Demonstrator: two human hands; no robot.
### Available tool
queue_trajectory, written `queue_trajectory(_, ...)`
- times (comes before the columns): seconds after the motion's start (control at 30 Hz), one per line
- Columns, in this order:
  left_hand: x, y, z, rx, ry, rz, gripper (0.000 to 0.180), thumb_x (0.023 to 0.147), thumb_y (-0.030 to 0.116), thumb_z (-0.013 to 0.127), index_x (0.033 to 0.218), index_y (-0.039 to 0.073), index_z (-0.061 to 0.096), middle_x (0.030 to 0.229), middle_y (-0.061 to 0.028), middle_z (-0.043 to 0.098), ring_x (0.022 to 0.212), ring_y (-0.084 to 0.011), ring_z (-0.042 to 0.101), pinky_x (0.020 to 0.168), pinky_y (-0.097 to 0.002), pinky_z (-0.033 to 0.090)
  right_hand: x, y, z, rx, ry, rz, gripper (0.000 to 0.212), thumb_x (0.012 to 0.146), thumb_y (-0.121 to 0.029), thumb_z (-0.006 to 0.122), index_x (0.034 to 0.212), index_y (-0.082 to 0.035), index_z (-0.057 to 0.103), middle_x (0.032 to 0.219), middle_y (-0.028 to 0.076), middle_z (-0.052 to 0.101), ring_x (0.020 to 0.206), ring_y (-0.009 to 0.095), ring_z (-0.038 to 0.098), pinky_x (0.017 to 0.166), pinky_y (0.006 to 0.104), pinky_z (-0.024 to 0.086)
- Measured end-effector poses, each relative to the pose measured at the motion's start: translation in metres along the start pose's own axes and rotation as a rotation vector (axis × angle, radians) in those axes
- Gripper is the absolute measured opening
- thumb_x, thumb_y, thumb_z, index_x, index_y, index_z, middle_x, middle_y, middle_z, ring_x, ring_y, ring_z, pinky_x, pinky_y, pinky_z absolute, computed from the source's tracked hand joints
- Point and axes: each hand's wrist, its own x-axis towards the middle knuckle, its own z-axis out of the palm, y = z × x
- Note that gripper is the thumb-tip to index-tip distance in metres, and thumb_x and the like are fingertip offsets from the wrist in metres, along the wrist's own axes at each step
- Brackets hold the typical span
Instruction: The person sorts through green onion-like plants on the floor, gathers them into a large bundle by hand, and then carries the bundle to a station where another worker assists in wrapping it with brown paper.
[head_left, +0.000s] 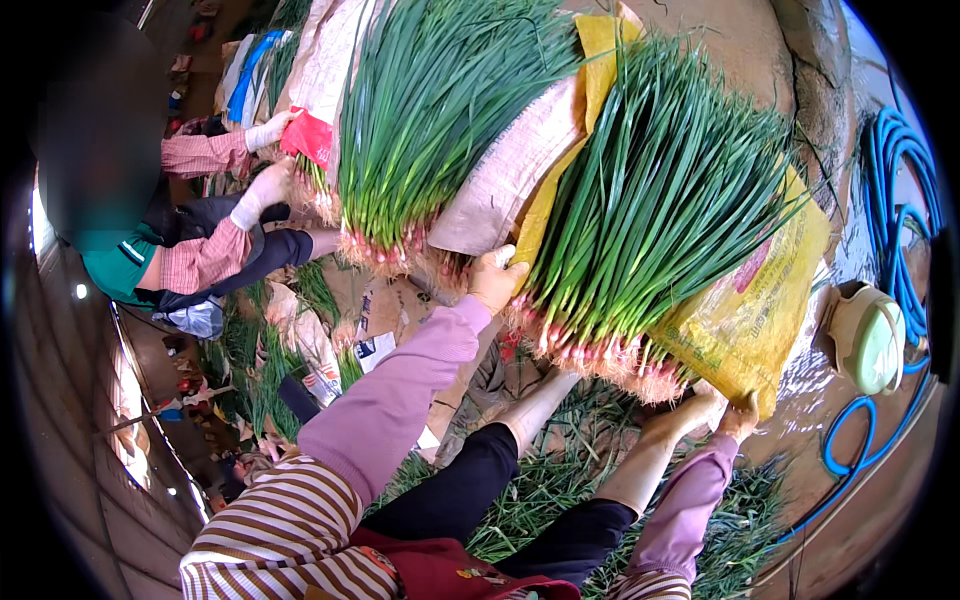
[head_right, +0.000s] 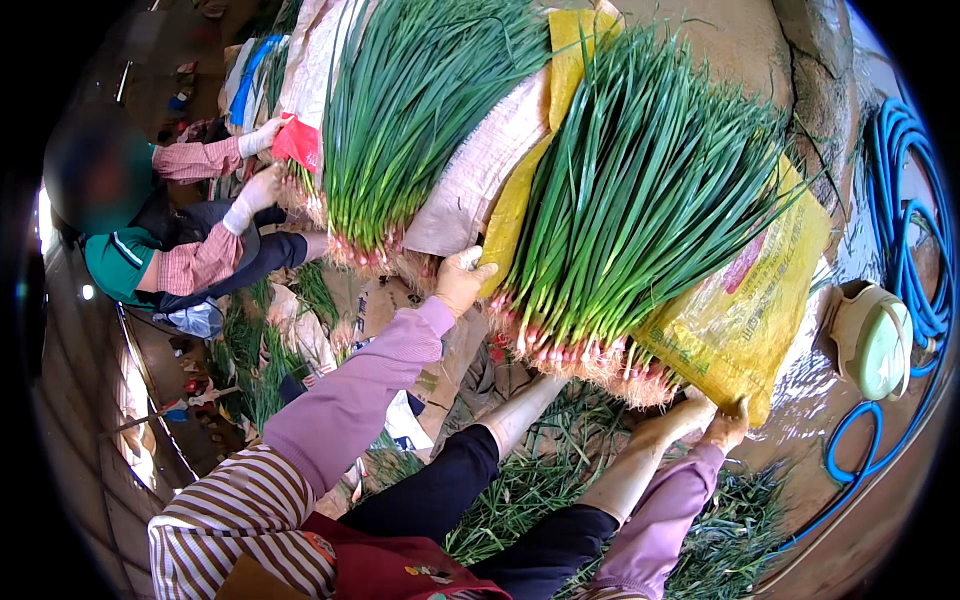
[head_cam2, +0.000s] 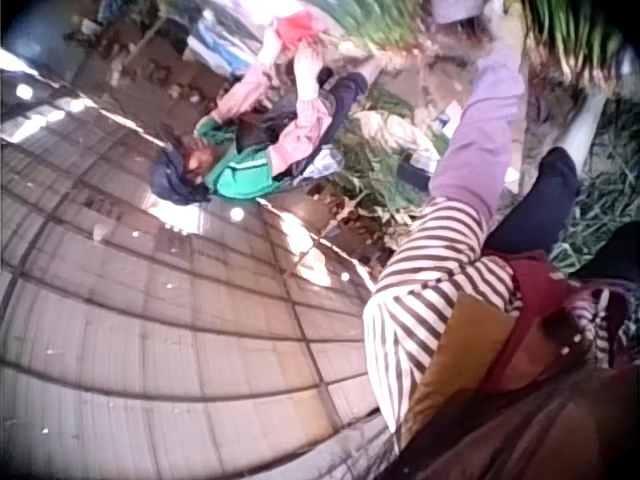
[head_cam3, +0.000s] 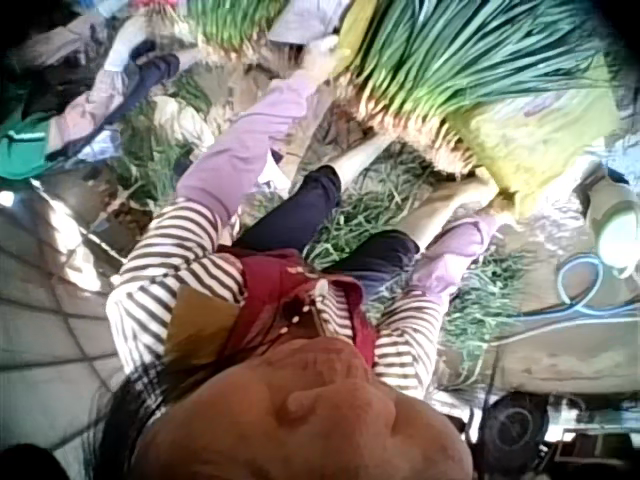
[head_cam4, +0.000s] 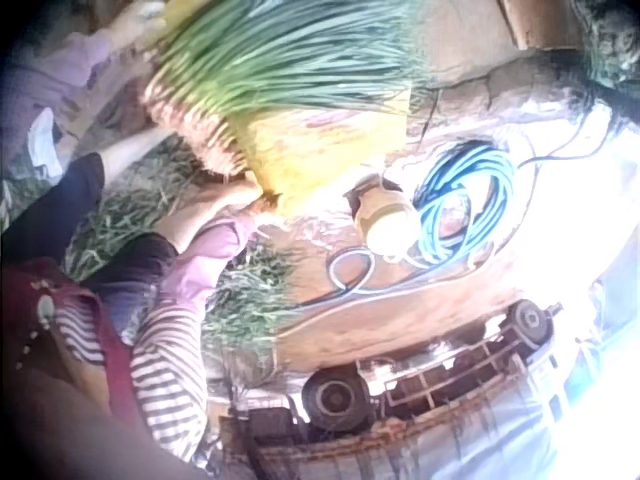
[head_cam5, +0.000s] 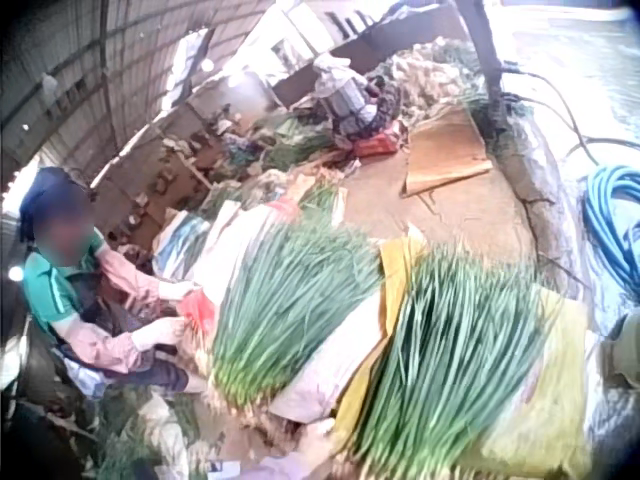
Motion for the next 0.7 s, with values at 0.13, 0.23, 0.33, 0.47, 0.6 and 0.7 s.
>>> queue_trajectory(0.13,0.002,0.026,-0.002,-0.027,-0.146,0.013,0.044,0.075,0.007,0.068,0.113,-0.008,0.051,0.106,-0.0123,0.060,0.091,-0.0164,0.057,0.082,-0.0266,0.045,-0.040,-0.038,0.005,0.144,-0.153,-0.072,0.026,0.079,-0.008,0.062,0.101,0.005,0.057,0.095,0.012,0.060,0.086,0.024,0.056,0.074,0.0288,0.048)
queue_trajectory(0.23,0.005,0.032,-0.007,-0.062,-0.234,-0.012,0.040,0.075,0.007,0.069,0.110,-0.006,0.054,0.103,-0.0094,0.062,0.089,-0.0145,0.058,0.081,-0.0257,0.045,-0.076,-0.055,0.027,-0.052,-0.192,-0.254,0.018,0.077,-0.003,0.056,0.093,0.003,0.058,0.087,0.007,0.058,0.078,0.019,0.056,0.073,0.0301,0.047)
queue_trajectory(0.33,0.004,0.010,-0.019,-0.249,-0.287,-0.047,0.034,0.075,0.006,0.067,0.107,-0.004,0.057,0.099,-0.0066,0.063,0.084,-0.0115,0.058,0.077,-0.0245,0.046,-0.190,-0.050,0.108,-0.623,-0.392,-0.509,0.016,0.074,-0.003,0.046,0.085,0.000,0.058,0.078,0.004,0.052,0.063,0.012,0.046,0.055,0.0256,0.040)
queue_trajectory(0.47,-0.009,0.019,0.017,-0.267,-0.435,0.084,0.023,0.078,0.007,0.064,0.099,-0.001,0.060,0.088,-0.0026,0.063,0.077,-0.0096,0.055,0.072,-0.0246,0.046,-0.279,0.044,0.196,-0.709,-0.647,-0.400,0.027,0.078,-0.007,0.044,0.098,0.001,0.060,0.074,0.005,0.055,0.061,0.011,0.047,0.056,0.0247,0.041)
queue_trajectory(0.6,-0.032,0.029,0.069,-0.377,-0.509,0.046,0.026,0.083,0.006,0.056,0.108,0.000,0.057,0.099,-0.0047,0.062,0.088,-0.0111,0.053,0.080,-0.0265,0.044,-0.271,0.097,0.275,-1.119,-0.680,-0.632,0.037,0.076,-0.003,0.040,0.107,0.008,0.056,0.085,0.017,0.062,0.074,0.021,0.057,0.071,0.0302,0.046)
queue_trajectory(0.7,-0.036,0.031,0.079,-0.332,-0.442,0.124,0.026,0.082,0.008,0.058,0.108,0.002,0.057,0.097,-0.0069,0.063,0.086,-0.0125,0.056,0.078,-0.0271,0.045,-0.256,0.089,0.279,-0.974,-0.907,-0.429,0.028,0.077,-0.004,0.044,0.096,0.009,0.060,0.080,0.013,0.064,0.072,0.019,0.057,0.070,0.0286,0.045)
